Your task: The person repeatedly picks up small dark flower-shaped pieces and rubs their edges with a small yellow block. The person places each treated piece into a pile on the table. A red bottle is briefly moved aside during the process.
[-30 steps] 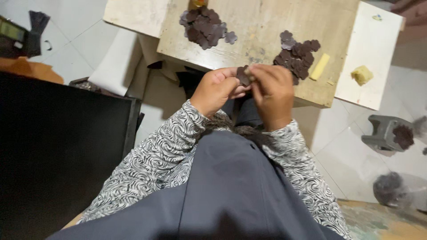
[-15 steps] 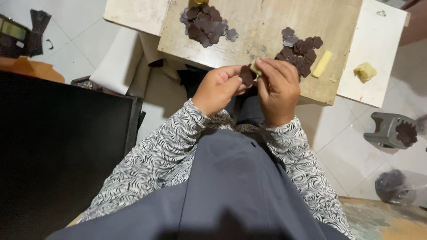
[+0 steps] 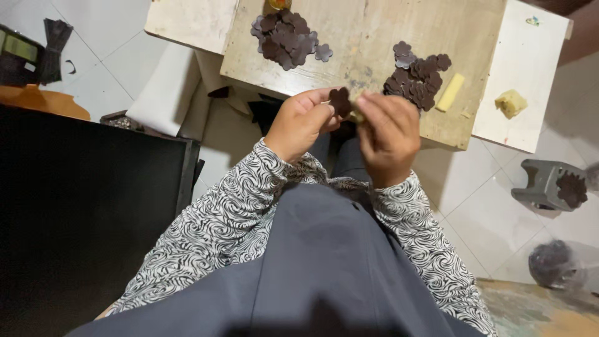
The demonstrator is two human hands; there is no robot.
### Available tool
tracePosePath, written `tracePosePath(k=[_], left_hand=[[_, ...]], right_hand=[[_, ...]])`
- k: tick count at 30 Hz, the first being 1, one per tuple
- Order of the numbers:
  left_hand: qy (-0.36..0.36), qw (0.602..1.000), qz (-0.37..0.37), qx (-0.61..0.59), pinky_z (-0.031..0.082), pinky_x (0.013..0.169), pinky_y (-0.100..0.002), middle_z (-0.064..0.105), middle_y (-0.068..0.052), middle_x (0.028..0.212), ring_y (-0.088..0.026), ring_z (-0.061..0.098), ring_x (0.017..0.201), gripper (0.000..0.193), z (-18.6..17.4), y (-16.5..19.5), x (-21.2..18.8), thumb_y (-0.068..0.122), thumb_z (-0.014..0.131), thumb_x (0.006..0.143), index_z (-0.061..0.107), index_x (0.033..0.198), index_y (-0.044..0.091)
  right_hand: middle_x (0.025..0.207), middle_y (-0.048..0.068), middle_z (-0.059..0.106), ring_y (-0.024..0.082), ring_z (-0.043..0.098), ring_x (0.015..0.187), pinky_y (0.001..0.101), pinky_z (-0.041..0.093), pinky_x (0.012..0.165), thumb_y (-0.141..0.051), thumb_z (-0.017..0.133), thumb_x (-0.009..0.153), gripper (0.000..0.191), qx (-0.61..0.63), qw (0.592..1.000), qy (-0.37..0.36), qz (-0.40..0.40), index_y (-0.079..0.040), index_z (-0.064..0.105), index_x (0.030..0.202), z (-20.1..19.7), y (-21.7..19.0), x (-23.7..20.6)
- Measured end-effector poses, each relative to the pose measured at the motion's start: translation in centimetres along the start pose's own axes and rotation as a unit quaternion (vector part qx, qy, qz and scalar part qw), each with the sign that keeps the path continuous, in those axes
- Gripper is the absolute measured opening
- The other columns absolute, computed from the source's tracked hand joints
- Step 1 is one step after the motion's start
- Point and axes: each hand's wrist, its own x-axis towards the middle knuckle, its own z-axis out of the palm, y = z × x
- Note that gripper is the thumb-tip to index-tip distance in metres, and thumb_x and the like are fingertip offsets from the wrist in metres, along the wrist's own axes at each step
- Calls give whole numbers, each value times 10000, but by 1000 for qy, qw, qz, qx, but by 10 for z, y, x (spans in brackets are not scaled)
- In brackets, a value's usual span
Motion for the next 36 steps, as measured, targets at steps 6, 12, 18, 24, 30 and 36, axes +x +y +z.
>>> tracePosePath(k=[6,12,18,24,30,36], left_hand=[[79,993,-87,-17,589,844,-238,729,-82,1083,-92,703,915,356,11,15,-7,34,484,994,592,1315,-75],[59,997,-46,19,561,807,-243,718,-113,1070,-94,652,864,327,10,17,-7,27,508,1034,636,1313,-85],[42,997,-55,-39,593,926,-262,724,-97,1118,-117,716,980,298,14,11,-9,32,486,1011,631,1251,-70],[91,992,-77,27,582,840,-246,729,-92,1061,-102,695,897,296,12,17,-9,39,504,1002,662,1236,-51],[82,994,-63,-27,567,794,-235,728,-56,1017,-79,682,844,286,13,11,-7,49,513,1001,651,1233,-43],[93,994,-48,11,581,831,-237,729,-82,1071,-99,697,886,311,10,14,-9,10,503,997,627,1263,-94]], right_hand=[[1213,107,725,305,657,1154,416,531,1034,45,807,887,312,-11,999,-31,-13,-46,748,1180,6,8,-5],[1254,118,714,313,656,1183,405,539,1070,93,738,893,339,16,998,33,53,-34,727,1208,-3,5,-8],[1201,107,738,297,664,1112,403,547,992,52,834,896,307,25,998,-25,-43,-48,742,1171,9,2,-9],[1215,102,733,287,677,1151,408,558,1024,99,771,855,364,11,999,4,43,-50,738,1185,5,15,-9],[1188,113,733,301,661,1133,406,546,1019,67,816,873,302,0,998,-8,-56,-29,747,1151,6,2,-13],[1196,114,742,298,677,1162,406,535,1064,80,729,866,301,22,998,1,50,-34,750,1143,5,12,-8]])
